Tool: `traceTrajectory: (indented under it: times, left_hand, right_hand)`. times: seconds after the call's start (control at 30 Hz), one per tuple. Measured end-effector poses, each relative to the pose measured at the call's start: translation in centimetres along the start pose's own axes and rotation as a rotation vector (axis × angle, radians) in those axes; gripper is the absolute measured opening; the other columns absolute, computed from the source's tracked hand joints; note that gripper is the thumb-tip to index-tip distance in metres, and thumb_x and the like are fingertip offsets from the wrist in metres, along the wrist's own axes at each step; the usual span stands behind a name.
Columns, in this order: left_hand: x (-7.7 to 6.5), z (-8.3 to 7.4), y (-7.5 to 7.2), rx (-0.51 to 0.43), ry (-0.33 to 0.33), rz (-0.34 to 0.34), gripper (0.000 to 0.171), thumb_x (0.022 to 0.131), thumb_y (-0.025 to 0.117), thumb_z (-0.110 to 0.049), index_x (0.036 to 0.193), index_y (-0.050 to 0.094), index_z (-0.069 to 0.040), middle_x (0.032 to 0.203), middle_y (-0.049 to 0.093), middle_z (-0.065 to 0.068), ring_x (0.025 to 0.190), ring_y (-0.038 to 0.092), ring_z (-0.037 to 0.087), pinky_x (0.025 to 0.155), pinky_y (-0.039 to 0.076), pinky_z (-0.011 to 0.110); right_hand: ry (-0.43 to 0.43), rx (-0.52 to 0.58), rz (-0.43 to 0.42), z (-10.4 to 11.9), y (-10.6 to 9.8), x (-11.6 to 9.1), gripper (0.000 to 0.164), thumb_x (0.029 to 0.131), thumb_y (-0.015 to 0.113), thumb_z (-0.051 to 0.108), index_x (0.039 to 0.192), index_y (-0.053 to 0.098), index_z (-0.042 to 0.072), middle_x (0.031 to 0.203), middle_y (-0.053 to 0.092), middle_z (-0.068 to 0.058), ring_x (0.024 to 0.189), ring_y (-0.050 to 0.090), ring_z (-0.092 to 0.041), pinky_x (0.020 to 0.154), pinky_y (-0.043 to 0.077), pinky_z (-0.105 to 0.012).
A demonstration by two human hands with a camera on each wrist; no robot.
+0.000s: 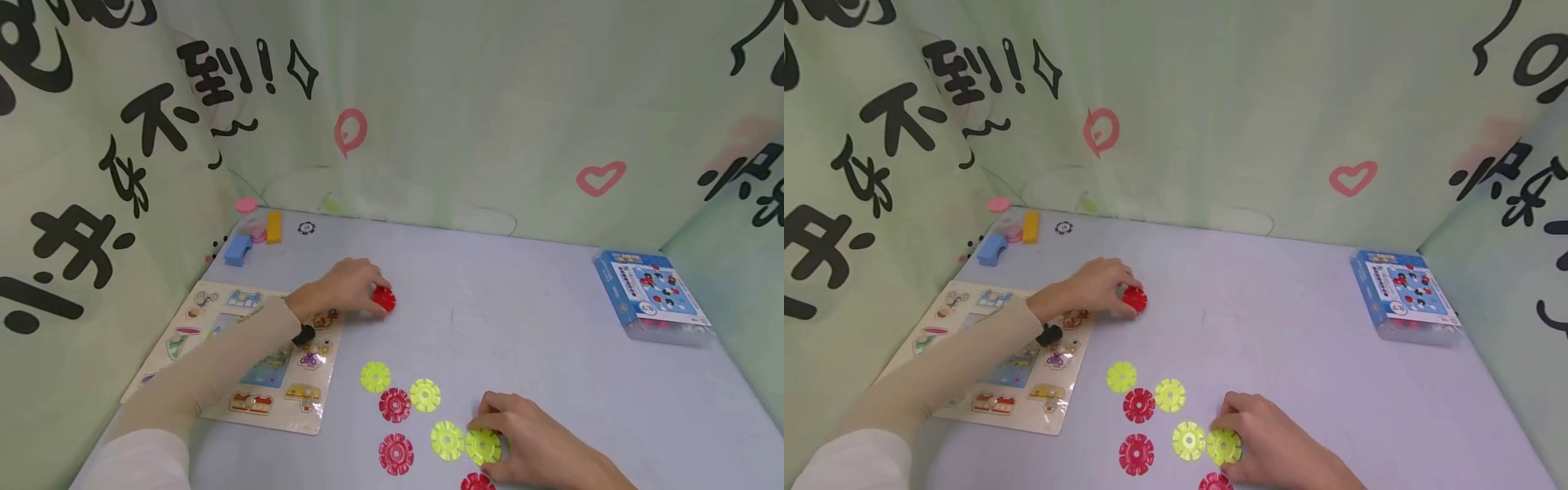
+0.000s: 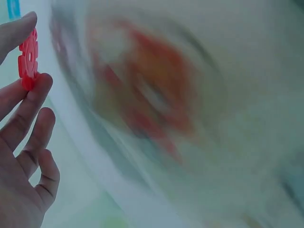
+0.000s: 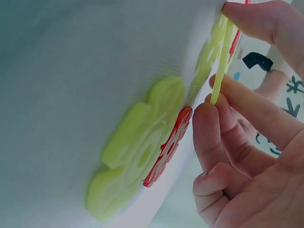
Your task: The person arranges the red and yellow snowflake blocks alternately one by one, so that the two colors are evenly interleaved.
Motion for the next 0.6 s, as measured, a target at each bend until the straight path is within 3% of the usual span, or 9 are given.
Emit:
traceTrajectory:
  times: [0.1,0.2,0.33,0.6]
  left_hand:
    - [-1.0,3.7,0.0,-0.058,-0.124,0.015,0.053,0.072,0.076,-0.05,0.118,0.067,-0.026,0.106,0.065,-0.007,0.091,0.052,0.01,0.077,0.043,0.03]
    - [-1.5,5.4,0.3,-0.105,-0.156,0.031,0.053,0.074,0.075,-0.048,0.122,0.065,-0.026,0.109,0.063,-0.005,0.094,0.052,0.012,0.077,0.045,0.03]
    - [-1.7,6.6,0.5,-0.155,-0.158,0.045,0.052,0.076,0.076,-0.044,0.123,0.065,-0.022,0.107,0.062,-0.001,0.094,0.054,0.015,0.077,0.048,0.03]
    - [-2.2,7.8,0.4,-0.238,-0.262,0.042,0.05,0.078,0.076,-0.037,0.122,0.065,-0.017,0.111,0.061,0.002,0.099,0.056,0.018,0.083,0.049,0.032]
  right_hand:
    - [0.009,0.036,0.01,0.0,0.1,0.0,0.043,0.068,0.078,0.052,0.104,0.072,0.03,0.098,0.056,0.017,0.086,0.05,0.0,0.074,0.052,-0.017]
    - [0.031,0.048,0.024,-0.1,0.2,-0.1,0.046,0.068,0.076,0.059,0.105,0.071,0.032,0.099,0.056,0.017,0.088,0.05,-0.002,0.074,0.052,-0.017]
    - [0.047,0.048,0.04,-0.1,0.4,-0.1,0.047,0.068,0.074,0.061,0.106,0.07,0.033,0.099,0.055,0.017,0.09,0.049,-0.003,0.074,0.052,-0.018]
    - [0.035,0.034,0.025,0.2,0.3,0.1,0.049,0.068,0.071,0.065,0.105,0.071,0.032,0.099,0.056,0.017,0.088,0.05,-0.003,0.075,0.052,-0.017]
Point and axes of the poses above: each hand's wrist, its own x-axis towards the middle knuckle, its own y-axis out of the palm, z = x × y, the point moved 6 cm from there along x, towards the middle knuckle
